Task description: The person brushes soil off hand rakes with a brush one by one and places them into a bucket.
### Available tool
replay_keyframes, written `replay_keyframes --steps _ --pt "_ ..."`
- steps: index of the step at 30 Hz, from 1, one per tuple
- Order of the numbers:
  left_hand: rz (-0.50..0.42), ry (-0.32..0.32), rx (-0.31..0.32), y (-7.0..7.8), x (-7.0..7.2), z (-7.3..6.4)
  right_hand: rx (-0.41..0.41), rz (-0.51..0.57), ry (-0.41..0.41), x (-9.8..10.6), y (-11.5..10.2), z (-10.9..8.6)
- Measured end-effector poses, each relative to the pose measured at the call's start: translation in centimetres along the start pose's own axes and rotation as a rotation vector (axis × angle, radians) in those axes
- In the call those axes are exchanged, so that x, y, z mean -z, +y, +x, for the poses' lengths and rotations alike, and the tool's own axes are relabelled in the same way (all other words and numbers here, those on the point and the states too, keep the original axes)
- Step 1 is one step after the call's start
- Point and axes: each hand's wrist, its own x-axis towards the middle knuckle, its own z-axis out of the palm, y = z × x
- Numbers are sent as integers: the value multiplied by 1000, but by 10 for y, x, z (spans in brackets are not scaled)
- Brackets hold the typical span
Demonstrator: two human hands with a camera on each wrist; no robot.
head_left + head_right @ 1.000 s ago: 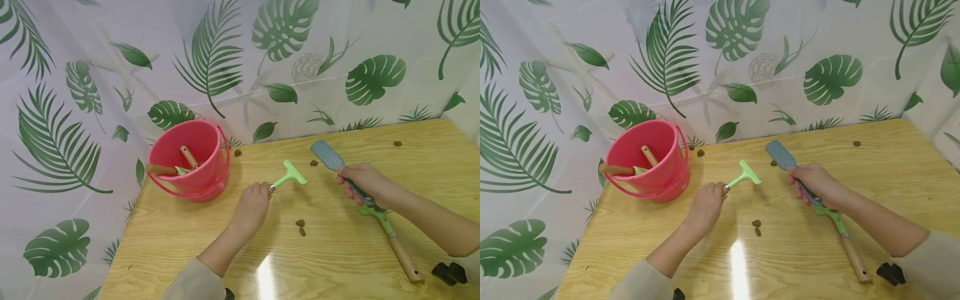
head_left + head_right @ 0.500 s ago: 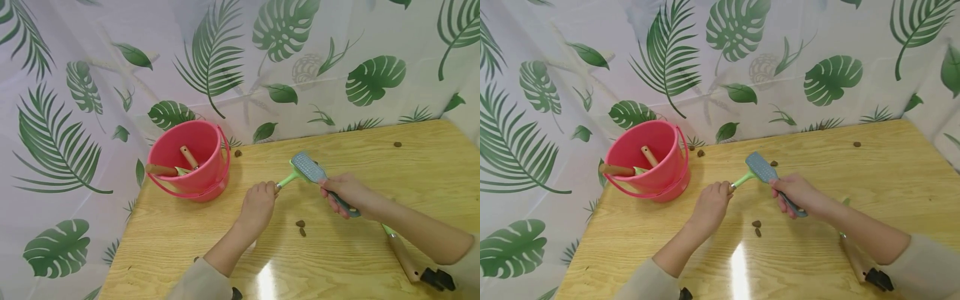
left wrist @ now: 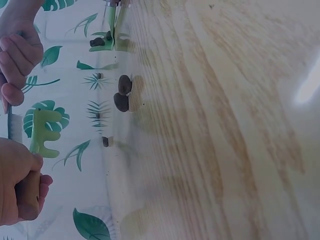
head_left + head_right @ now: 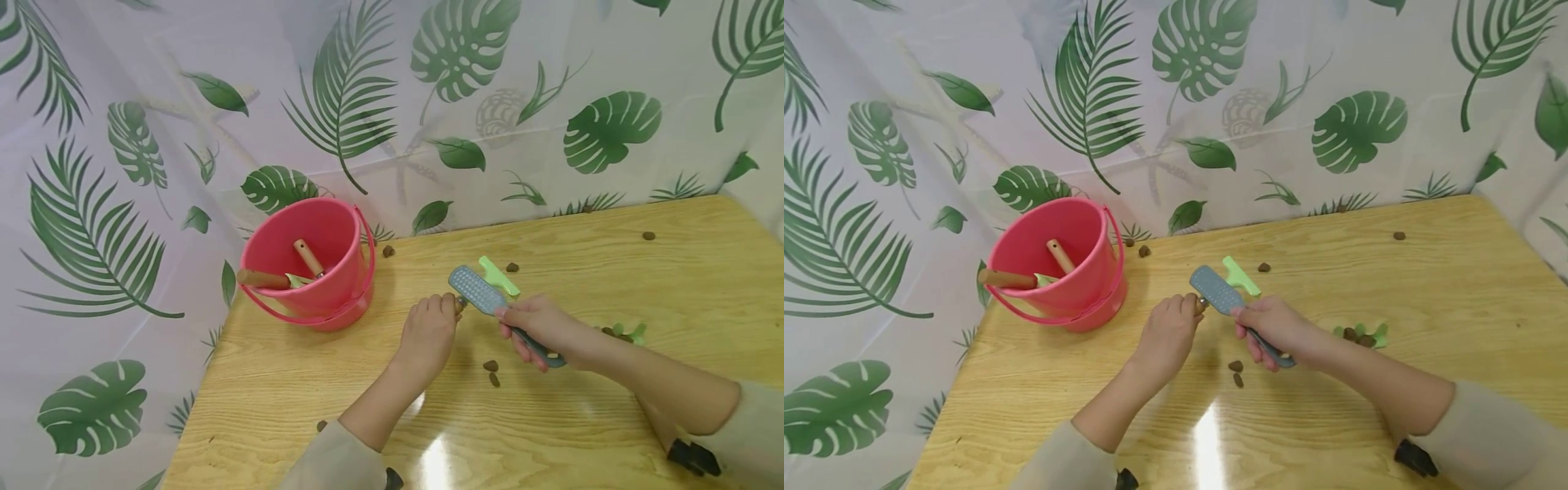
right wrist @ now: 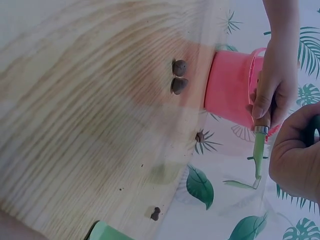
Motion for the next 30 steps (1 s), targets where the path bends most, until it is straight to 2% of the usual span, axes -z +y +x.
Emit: replay_keyframes --steps 6,13,20,23,26,30 --pt "4 -11 5 1 1 1 -10 -1 -9 -2 1 2" --pt "-51 -27 6 0 4 1 -35 2 24 6 3 0" --pt "-64 46 -8 -1 5 -1 -22 -14 44 21 4 -6" --pt "-54 51 -6 -1 7 -1 -26 -3 56 28 4 -10" --pt "-39 39 -1 -1 8 -1 -37 21 59 32 3 -12" --pt "-24 51 9 -1 7 0 -17 109 10 38 4 -13"
